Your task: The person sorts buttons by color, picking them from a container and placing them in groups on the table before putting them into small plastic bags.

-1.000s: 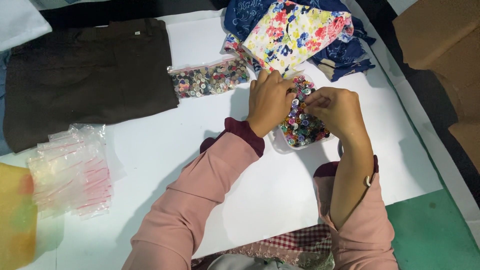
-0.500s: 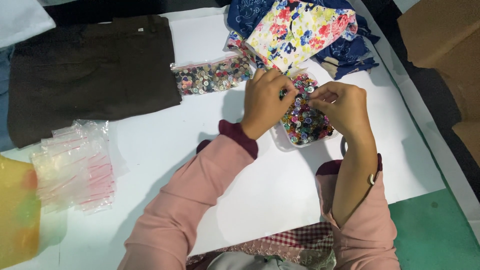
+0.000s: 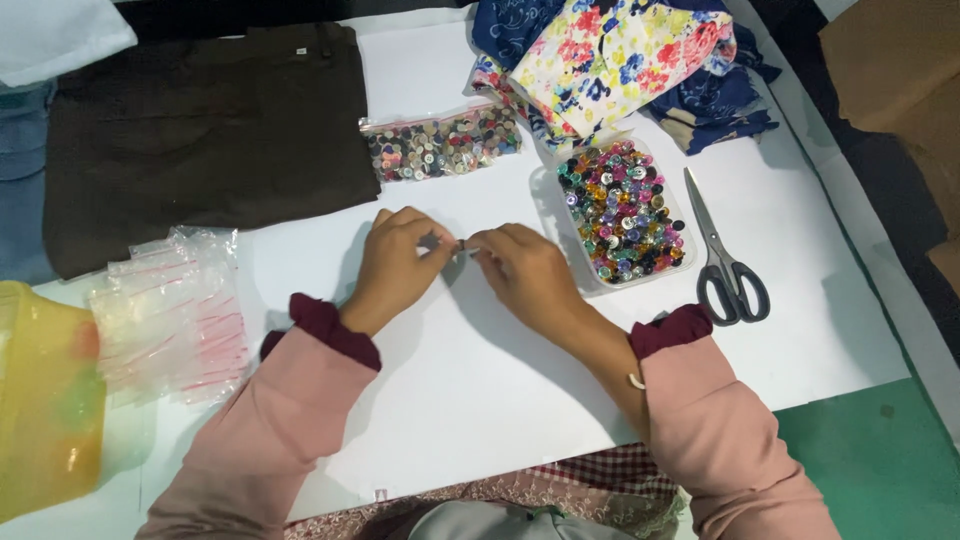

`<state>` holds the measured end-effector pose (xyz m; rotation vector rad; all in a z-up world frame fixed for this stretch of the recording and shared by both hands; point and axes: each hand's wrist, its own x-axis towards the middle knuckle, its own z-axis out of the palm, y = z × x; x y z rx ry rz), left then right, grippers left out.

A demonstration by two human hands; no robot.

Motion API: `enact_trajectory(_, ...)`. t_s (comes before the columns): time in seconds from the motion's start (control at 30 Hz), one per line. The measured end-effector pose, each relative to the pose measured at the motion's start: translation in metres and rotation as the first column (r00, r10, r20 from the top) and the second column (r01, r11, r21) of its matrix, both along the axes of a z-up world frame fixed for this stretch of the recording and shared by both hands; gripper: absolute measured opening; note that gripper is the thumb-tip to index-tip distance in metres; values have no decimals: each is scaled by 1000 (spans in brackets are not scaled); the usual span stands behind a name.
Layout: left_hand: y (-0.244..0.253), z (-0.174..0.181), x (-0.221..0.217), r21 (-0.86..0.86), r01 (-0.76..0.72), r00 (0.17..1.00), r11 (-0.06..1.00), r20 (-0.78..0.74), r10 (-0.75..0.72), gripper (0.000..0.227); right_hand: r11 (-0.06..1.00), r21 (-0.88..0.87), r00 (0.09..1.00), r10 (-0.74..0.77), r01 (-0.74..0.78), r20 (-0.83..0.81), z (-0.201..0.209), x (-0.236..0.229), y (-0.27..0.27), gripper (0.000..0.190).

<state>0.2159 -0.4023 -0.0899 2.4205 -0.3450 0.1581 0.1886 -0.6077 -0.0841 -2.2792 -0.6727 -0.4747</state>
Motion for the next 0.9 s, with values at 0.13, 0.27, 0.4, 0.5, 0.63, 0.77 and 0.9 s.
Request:
enact_trajectory(0.13, 16, 5, -14, 9, -39, 995, 999, -90, 40, 3, 992, 127, 963, 29, 6, -268, -13, 8, 8, 28)
enact_trajectory(0.27, 19, 7, -18, 9, -65, 987, 998, -149, 65, 4, 976, 200, 912, 4, 86, -411, -21, 16, 11, 20)
enact_trajectory(0.4, 15, 7, -18, 44, -96, 983, 994, -152, 101, 8, 975, 189, 903, -26, 118, -429, -26, 22, 14, 16)
enact_trajectory(0.5, 11, 8, -22, 70, -124, 985, 990, -115, 131, 8, 968, 204, 902, -45, 145, -428, -26, 21, 16, 16)
enact_trajectory(0.63, 8, 10, -27, 88, -133, 990, 987, -31, 137, 10, 980, 157, 933, -61, 124, -355, -17, 15, 10, 20)
enact_trajectory(0.77, -3, 21, -29, 40, -129, 987, 991, 100, 125, 13, 980, 168, 980, -76, 108, -182, 18, 6, -4, 22)
enact_trajectory(0.9, -22, 37, -31, -17, -42, 966, 999, 254, 45, 13, 956, 241, 981, -185, 168, 50, 46, 17, -58, 23)
